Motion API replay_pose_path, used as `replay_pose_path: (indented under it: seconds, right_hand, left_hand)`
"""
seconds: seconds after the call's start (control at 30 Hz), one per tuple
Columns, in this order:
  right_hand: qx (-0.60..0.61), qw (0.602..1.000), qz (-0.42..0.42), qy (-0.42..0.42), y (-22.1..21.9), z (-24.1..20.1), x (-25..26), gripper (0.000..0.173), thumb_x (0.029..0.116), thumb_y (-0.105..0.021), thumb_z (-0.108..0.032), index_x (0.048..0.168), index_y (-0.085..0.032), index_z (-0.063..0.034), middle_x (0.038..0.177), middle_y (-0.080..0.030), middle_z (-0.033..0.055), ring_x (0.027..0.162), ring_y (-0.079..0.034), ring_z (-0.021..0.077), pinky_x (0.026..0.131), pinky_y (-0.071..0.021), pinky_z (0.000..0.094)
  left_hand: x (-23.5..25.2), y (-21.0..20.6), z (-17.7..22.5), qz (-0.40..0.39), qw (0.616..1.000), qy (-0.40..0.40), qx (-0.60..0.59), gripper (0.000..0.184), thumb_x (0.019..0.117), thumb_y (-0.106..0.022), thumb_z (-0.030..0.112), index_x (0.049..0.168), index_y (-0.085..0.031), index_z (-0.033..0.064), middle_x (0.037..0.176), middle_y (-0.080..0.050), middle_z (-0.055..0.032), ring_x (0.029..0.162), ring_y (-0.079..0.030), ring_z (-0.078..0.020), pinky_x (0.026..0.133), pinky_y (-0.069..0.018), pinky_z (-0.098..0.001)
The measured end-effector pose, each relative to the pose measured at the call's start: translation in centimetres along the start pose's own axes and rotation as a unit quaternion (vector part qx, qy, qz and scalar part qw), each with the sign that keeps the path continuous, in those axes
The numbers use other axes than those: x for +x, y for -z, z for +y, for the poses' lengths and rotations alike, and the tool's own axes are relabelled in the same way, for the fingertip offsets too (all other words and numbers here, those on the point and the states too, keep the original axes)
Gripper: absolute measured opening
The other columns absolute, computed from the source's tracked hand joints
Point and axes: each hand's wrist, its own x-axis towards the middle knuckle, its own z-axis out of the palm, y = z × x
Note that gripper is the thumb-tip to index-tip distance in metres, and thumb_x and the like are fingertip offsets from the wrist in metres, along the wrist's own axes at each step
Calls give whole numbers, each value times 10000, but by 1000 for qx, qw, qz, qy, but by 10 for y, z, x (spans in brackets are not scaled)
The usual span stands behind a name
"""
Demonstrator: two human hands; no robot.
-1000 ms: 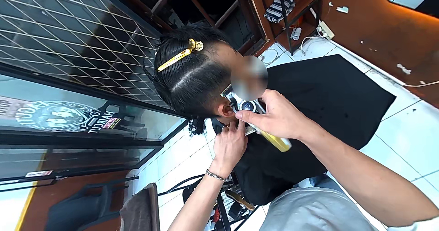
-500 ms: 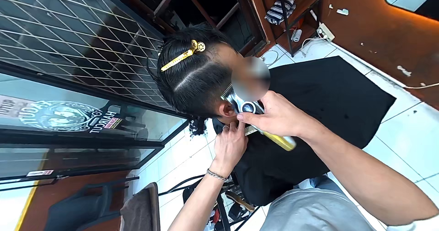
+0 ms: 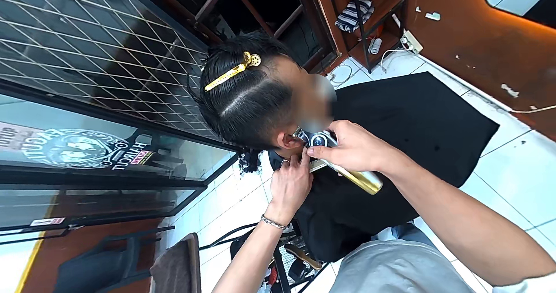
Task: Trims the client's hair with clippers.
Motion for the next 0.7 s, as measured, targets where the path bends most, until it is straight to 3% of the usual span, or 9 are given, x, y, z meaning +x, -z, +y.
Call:
replay_pose_path:
  seconds: [0.07, 0.13, 0.2, 0.23, 0.3, 0.4, 0.53, 0.67, 0.7]
  right_hand:
    - [26, 1000, 14, 8, 0, -3, -2, 439, 961, -678, -488, 1048, -639, -60, 761, -644, 40, 623, -646, 133, 598, -562, 344]
    - [73, 993, 59, 77, -3, -6, -3, 396, 949, -705, -447, 1068, -652, -74, 799, -670, 24, 647, -668, 98, 608, -590, 318]
    - [84, 980, 92, 157, -6, -4, -1, 414, 933, -705, -410, 1171, -653, -75, 922, -698, 17, 813, -681, 79, 734, -580, 312]
    - [59, 982, 88, 155, -5, -4, -2, 419, 933, -706, -407, 1193, -648, -83, 944, -698, 13, 854, -678, 84, 767, -571, 322]
    - [-19, 995, 60, 73, -4, -4, -4, 390, 945, -704, -440, 1104, -641, -90, 843, -647, 18, 771, -646, 131, 687, -528, 365]
    - [-55, 998, 38, -1, -4, -4, -5, 450, 951, -678, -499, 1098, -634, -76, 810, -631, 30, 745, -641, 151, 662, -524, 381]
    - [-18, 997, 73, 20, -8, -16, -10, 444, 937, -693, -511, 1066, -630, -91, 785, -618, 8, 709, -627, 119, 627, -515, 342]
    - [17, 984, 125, 129, -17, -19, -13, 487, 925, -726, -445, 1208, -619, -64, 952, -677, 40, 879, -671, 113, 776, -562, 328]
    - [3, 987, 113, 115, -16, -18, -12, 477, 930, -720, -447, 1197, -615, -65, 939, -668, 43, 866, -666, 125, 762, -555, 340]
  left_hand:
    - [-1, 1, 1, -7, 1000, 3, -1, 457, 914, -653, 225, 1344, -630, 70, 989, -712, -221, 843, -714, -442, 584, -542, -534]
    - [-1, 1, 1, -8, 1000, 2, 2, 465, 918, -650, 234, 1355, -628, 78, 967, -707, -222, 837, -713, -442, 579, -540, -534]
    - [0, 2, 2, -8, 1000, 0, 2, 464, 915, -647, 229, 1355, -634, 81, 956, -709, -224, 832, -714, -439, 577, -539, -533]
    - [-1, 2, 2, -11, 1000, 2, 2, 435, 918, -648, 230, 1325, -646, 76, 959, -708, -224, 836, -715, -438, 582, -539, -533]
    - [-1, 3, 2, -19, 1000, 6, 1, 456, 923, -646, 230, 1351, -631, 72, 988, -717, -218, 857, -717, -433, 598, -546, -531]
    - [1, 3, 3, -22, 1000, 8, -2, 487, 925, -636, 238, 1379, -618, 64, 1005, -720, -217, 870, -716, -434, 602, -548, -528]
    - [-1, 1, 1, -20, 1000, 3, -5, 352, 925, -645, 239, 1214, -698, 45, 1002, -712, -224, 874, -716, -439, 601, -551, -536]
    - [-2, 1, 1, -12, 1000, 0, -2, 261, 922, -635, 242, 1013, -726, 15, 970, -715, -232, 839, -719, -438, 583, -543, -547]
    - [-2, 1, 1, -12, 1000, 1, -5, 263, 927, -638, 241, 1040, -721, 19, 980, -713, -228, 844, -717, -438, 588, -545, -549]
